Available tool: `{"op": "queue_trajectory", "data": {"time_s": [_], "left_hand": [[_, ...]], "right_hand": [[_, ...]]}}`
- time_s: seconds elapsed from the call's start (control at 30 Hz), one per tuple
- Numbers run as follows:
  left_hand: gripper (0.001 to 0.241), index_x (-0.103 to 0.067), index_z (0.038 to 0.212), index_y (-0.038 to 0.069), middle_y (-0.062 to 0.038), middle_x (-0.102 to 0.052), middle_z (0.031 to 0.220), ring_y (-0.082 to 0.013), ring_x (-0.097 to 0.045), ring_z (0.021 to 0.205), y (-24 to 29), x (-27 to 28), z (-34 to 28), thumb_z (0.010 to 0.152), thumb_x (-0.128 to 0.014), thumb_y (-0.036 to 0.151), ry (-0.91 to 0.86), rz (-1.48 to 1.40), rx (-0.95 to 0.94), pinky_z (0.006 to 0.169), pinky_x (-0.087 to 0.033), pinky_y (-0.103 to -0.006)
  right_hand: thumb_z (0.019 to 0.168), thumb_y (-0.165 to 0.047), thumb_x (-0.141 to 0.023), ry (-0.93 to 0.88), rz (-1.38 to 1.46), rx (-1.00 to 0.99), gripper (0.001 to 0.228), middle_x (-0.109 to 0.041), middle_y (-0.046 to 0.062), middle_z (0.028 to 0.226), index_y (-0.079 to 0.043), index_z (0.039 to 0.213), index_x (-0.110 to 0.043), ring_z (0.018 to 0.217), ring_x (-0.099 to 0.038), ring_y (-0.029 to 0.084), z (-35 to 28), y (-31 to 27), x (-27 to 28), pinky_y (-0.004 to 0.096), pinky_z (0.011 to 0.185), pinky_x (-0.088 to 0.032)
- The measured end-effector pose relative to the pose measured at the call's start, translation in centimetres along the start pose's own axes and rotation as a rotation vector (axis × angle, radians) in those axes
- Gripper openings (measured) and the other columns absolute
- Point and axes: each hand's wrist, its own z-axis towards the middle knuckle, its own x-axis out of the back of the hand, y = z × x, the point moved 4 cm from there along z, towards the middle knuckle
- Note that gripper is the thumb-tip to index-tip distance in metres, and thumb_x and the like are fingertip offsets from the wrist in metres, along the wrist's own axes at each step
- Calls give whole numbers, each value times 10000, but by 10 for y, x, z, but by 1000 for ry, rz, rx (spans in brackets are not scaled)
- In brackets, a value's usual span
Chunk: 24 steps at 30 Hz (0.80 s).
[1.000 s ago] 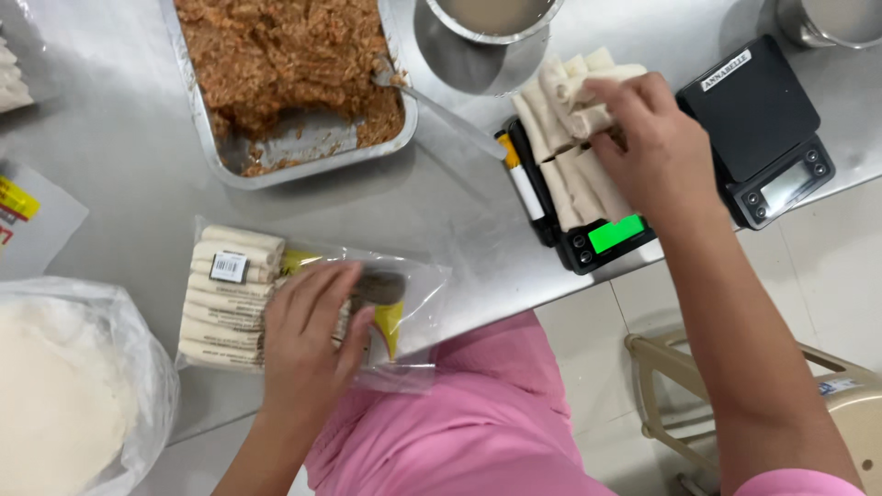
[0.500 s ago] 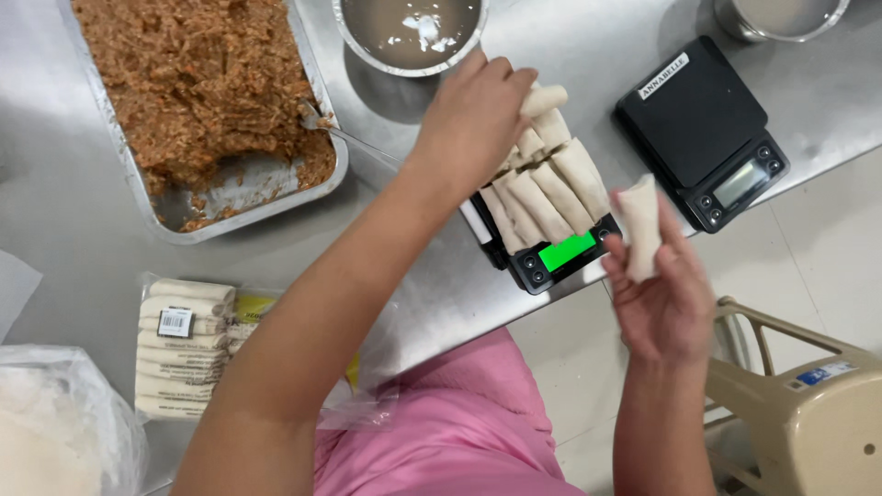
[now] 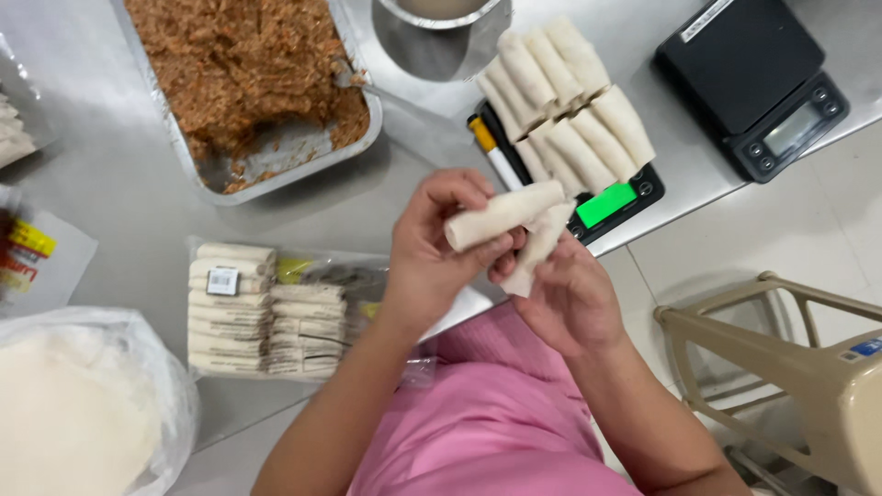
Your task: The person counts and weighs pre-made spring rolls on a digital scale, places them into a plastic bag, labels the bag with a marker, and then assembles more rolls by placing meat filling onto wrappers and folding them by hand.
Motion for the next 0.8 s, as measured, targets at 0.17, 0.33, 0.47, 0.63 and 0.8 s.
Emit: {"op": "queue_trajectory", "data": {"time_s": [0.17,0.33,0.47,0.63,0.8], "left_hand": [[446,-549,1184,16,-123,-600,1168,-184,-695,920,5,29,-44,851,-838,90,8,441,-32,773,-615,-330],[215,-652,1124,-10,-159,-706,1150,-169,-703,941,16,48,-65,994,-680,159,105,526,109,841,-598,-330],[296,-595,1278,3,-142,-721,1092,-147,-679,924,8,57,-71,1024,-637,150,113,349,158,829,-575,-317],[341,-665,1323,32,-168,-754,1146,-177,-684,1045,28,37,-73,1025,-629,193,101,497,163,900,-583,-371],[335,-674,1334,55,-224,-737,1159,-381,-729,1084,53,8,-73,1003,-637,88,-30,811,-111,906,-600,-489]], "right_hand": [[1060,-323,-396,-58,8,26,520,-674,196,1132,28,1425,-515,1064,-709,326,0,32,21,446,986,-508],[1088,-293,-387,-56,-81,11,455,-718,264,1098,55,1269,-619,1081,-725,384,-9,45,16,482,1019,-544],[1061,-251,-412,-104,-130,26,439,-700,278,1115,37,1374,-516,1084,-715,379,-17,48,20,504,1021,-535],[1047,-243,-445,-128,-247,81,449,-683,271,1088,33,1398,-481,1040,-700,363,-27,45,-1,491,994,-545],[1069,-200,-374,-181,-435,221,566,-585,249,1055,49,1562,-249,1185,-609,312,-35,43,-12,432,1075,-478]]}}
